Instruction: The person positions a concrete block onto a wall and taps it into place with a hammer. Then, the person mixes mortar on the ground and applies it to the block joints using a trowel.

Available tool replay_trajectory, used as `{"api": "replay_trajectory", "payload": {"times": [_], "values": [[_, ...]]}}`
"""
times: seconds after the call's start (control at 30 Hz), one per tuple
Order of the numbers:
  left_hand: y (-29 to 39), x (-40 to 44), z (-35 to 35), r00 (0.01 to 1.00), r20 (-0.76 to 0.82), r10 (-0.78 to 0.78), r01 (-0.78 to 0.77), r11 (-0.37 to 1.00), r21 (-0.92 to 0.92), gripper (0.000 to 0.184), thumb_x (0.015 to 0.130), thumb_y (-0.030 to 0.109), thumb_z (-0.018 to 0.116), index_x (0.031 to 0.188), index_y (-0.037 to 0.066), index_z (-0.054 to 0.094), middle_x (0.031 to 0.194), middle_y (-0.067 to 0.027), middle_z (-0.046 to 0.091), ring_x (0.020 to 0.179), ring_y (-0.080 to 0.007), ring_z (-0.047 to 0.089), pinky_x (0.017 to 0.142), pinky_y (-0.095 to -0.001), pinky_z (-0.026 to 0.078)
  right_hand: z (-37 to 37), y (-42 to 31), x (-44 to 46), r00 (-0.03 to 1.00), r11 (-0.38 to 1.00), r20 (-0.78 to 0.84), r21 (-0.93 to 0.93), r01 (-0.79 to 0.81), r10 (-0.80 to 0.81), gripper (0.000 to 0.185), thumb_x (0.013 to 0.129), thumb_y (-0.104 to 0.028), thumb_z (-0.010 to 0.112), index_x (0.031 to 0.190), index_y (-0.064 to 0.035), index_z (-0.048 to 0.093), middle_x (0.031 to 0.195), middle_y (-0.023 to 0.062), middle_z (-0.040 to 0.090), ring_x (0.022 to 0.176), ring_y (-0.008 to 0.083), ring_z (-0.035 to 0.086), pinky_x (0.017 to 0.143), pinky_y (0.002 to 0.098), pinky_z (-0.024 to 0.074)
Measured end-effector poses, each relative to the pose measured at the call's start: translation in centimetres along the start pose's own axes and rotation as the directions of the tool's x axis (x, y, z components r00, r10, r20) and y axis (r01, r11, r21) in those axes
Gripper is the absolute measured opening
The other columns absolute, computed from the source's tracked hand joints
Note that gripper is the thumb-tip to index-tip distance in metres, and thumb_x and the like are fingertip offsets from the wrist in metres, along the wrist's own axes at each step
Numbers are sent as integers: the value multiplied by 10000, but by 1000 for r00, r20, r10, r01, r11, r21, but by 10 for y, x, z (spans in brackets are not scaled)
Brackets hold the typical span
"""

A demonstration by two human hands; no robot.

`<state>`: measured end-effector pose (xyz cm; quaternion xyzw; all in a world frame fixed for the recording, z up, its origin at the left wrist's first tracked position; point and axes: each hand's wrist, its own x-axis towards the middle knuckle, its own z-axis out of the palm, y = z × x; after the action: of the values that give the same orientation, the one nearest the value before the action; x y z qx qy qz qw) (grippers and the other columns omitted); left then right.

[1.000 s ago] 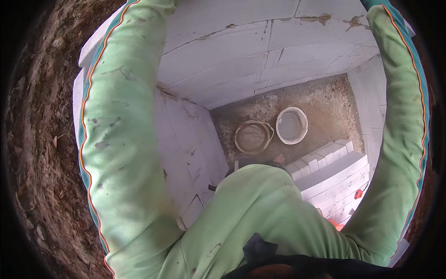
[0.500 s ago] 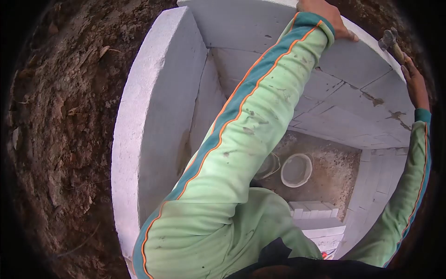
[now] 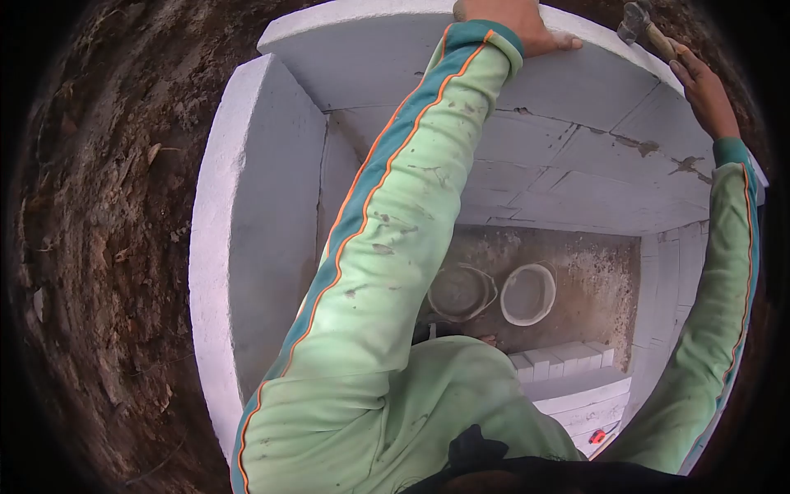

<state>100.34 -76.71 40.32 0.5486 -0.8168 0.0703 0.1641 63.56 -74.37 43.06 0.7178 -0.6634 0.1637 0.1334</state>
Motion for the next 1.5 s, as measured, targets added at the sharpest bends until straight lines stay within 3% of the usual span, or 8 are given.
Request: {"api": "replay_trajectory", "payload": {"times": [0.47,0.53,0.63,0.77,1.23,1.3,1.4,1.5], "values": [[-12,-5,-7,999,-13,-33,34,994,104,796,862,733,650,1308,74,661,1208,-191,714,1182,-360,656,1020,-490,487,2,-25,-16,999,999,-43,31,-8,10,407,1053,-355,555,1406,-153,578,1098,242,713,1044,442,666,891,517,504],[1,31,44,999,-29,44,-41,994,106,1106,781,987,362,1496,167,557,1341,-201,666,1281,-382,618,1085,-547,466,-1,-9,-11,995,998,-90,-49,48,-52,440,1056,-375,561,1383,-82,588,1035,198,720,927,395,688,855,454,523],[2,36,48,998,-48,49,-41,988,152,1086,804,960,387,1524,159,527,1392,-220,630,1347,-407,559,1143,-529,416,-26,-59,-15,967,982,-227,123,146,-115,347,1031,-330,538,1291,-127,645,1097,243,714,1037,438,680,897,534,531],[5,35,42,999,-3,37,-37,992,120,1054,819,933,422,1526,157,522,1405,-209,621,1306,-404,595,1138,-536,424,-18,-50,-19,999,999,30,-42,-12,13,336,1021,-337,531,1261,-144,666,1066,232,729,1005,429,698,885,551,547],[4,39,38,994,26,109,-112,974,197,1080,826,905,478,1533,89,491,1423,-252,591,1321,-408,577,1121,-519,425,-13,-45,-150,906,887,-251,406,-220,340,342,1007,-319,581,1239,-73,629,1093,221,716,986,418,688,895,524,526],[23,41,41,981,-20,194,-184,955,232,1108,792,911,528,1527,82,498,1401,-242,604,1302,-405,592,1107,-529,438,10,-39,-180,885,787,-173,550,-278,433,431,1062,-357,560,1367,-55,589,853,89,667,739,219,663,707,358,529],[71,53,56,936,-125,328,-292,926,240,1131,745,917,585,1510,87,516,1366,-226,623,1261,-406,620,1077,-546,468,52,-72,-281,805,342,120,861,-376,582,381,1044,-316,591,1344,-81,589,778,2,586,715,120,575,683,326,492],[145,70,63,935,-108,339,-302,915,267,1103,715,907,629,1462,98,560,1345,-204,642,1213,-403,652,1042,-548,504,112,-95,-397,654,66,408,817,-573,637,390,1034,-308,620,1322,-45,603,770,-1,572,691,93,560,641,297,473]]}}
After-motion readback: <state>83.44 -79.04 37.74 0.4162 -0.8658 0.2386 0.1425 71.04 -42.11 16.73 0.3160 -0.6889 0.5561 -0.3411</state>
